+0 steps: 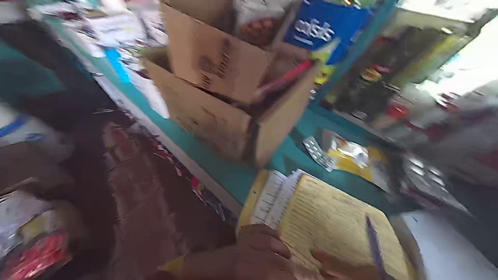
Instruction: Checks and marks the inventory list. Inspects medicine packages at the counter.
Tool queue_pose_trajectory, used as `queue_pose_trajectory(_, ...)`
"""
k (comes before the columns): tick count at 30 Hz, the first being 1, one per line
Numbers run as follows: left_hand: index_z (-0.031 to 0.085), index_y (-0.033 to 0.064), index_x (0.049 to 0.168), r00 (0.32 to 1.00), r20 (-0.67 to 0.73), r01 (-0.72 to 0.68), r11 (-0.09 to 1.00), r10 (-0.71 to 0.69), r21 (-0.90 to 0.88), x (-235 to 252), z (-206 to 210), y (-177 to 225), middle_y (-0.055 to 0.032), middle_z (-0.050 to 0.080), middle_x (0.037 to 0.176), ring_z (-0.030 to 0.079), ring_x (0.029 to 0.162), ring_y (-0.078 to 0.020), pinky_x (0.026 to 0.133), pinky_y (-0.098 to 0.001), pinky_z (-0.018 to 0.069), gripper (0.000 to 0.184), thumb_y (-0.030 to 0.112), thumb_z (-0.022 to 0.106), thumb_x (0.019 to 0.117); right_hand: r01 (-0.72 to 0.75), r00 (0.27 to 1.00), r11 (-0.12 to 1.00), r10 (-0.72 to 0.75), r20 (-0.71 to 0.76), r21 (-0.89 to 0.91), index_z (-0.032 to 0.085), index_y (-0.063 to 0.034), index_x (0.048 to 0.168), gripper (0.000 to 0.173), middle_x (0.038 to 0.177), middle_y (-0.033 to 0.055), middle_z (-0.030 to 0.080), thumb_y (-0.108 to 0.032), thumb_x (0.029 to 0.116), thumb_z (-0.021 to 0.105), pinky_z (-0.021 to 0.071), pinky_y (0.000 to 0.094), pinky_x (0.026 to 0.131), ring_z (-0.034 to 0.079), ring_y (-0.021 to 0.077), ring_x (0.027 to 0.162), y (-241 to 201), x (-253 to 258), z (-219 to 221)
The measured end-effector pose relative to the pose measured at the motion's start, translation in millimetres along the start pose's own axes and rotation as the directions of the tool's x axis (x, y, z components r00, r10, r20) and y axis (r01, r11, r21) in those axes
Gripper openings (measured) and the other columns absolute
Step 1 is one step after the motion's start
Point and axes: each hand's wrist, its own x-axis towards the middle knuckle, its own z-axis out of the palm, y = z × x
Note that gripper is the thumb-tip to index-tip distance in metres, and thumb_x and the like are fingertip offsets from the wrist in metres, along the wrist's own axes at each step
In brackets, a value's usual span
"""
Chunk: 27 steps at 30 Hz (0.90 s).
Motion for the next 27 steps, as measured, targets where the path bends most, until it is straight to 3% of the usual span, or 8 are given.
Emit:
queue_pose_trajectory(3, 0.063, 0.0125, 0.094, 0.999, 0.011, -0.039, 0.998, 0.038, 0.051, -9, 2, -2, -0.0007, 0.071, 0.094, 0.067, 0.097, -0.0144, 0.096, -0.0282, 0.0486, 0.007, 0.014, 0.062, 0.1013, -0.003, 0.998, 1.000, 0.003, -0.055, 0.000, 0.069, -0.0023, 0.107, 0.017, 0.096, 0.0134, 0.078, -0.017, 0.1029, 0.061, 0.0538, 0.0217, 0.076, 0.073, 0.0116, 0.084, -4, 2, -1)
queue_pose_trajectory(9, 0.066, 0.0097, 0.100, 0.990, 0.006, -0.144, 0.989, 0.144, -0.010, -30, 0, -12, -0.0038, 0.073, 0.102, 0.066, 0.098, -0.0177, 0.095, -0.0331, 0.0487, 0.007, 0.004, 0.062, 0.0978, 0.024, 0.999, 0.999, -0.022, -0.046, 0.026, 0.069, -0.0056, 0.108, 0.014, 0.096, 0.0099, 0.078, -0.016, 0.1027, 0.062, 0.0522, 0.0220, 0.075, 0.072, 0.0107, 0.084, -5, -1, 1)
queue_pose_trajectory(16, 0.059, 0.0112, 0.100, 0.982, 0.184, -0.057, 0.987, 0.029, 0.150, -3, -12, 15, -0.0016, 0.067, 0.102, 0.063, 0.107, -0.0122, 0.106, -0.0310, 0.0412, 0.007, 0.008, 0.054, 0.1032, 0.023, 0.999, 0.999, -0.021, -0.042, 0.049, 0.069, -0.0062, 0.106, 0.013, 0.096, 0.0089, 0.078, -0.016, 0.1024, 0.062, 0.0513, 0.0205, 0.075, 0.072, 0.0090, 0.086, -6, -2, 0)
queue_pose_trajectory(21, 0.060, 0.0098, 0.098, 0.982, 0.186, -0.029, 0.988, 0.000, 0.151, 2, -12, 22, -0.0038, 0.067, 0.098, 0.064, 0.102, -0.0135, 0.105, -0.0317, 0.0419, 0.014, 0.007, 0.049, 0.1051, 0.029, 0.998, 0.998, -0.026, -0.050, 0.055, 0.069, -0.0065, 0.105, 0.012, 0.097, 0.0086, 0.079, -0.016, 0.1025, 0.062, 0.0507, 0.0204, 0.075, 0.072, 0.0086, 0.085, -6, -3, 1)
queue_pose_trajectory(27, 0.059, 0.0107, 0.106, 0.974, 0.225, -0.039, 0.991, 0.010, 0.127, -6, -18, 22, -0.0017, 0.066, 0.108, 0.061, 0.110, -0.0113, 0.110, -0.0322, 0.0369, 0.015, 0.010, 0.044, 0.1068, 0.019, 0.998, 0.987, -0.010, -0.057, 0.158, 0.070, -0.0046, 0.102, 0.012, 0.095, 0.0095, 0.079, -0.015, 0.1015, 0.064, 0.0514, 0.0187, 0.075, 0.072, 0.0075, 0.084, -5, -4, 3)
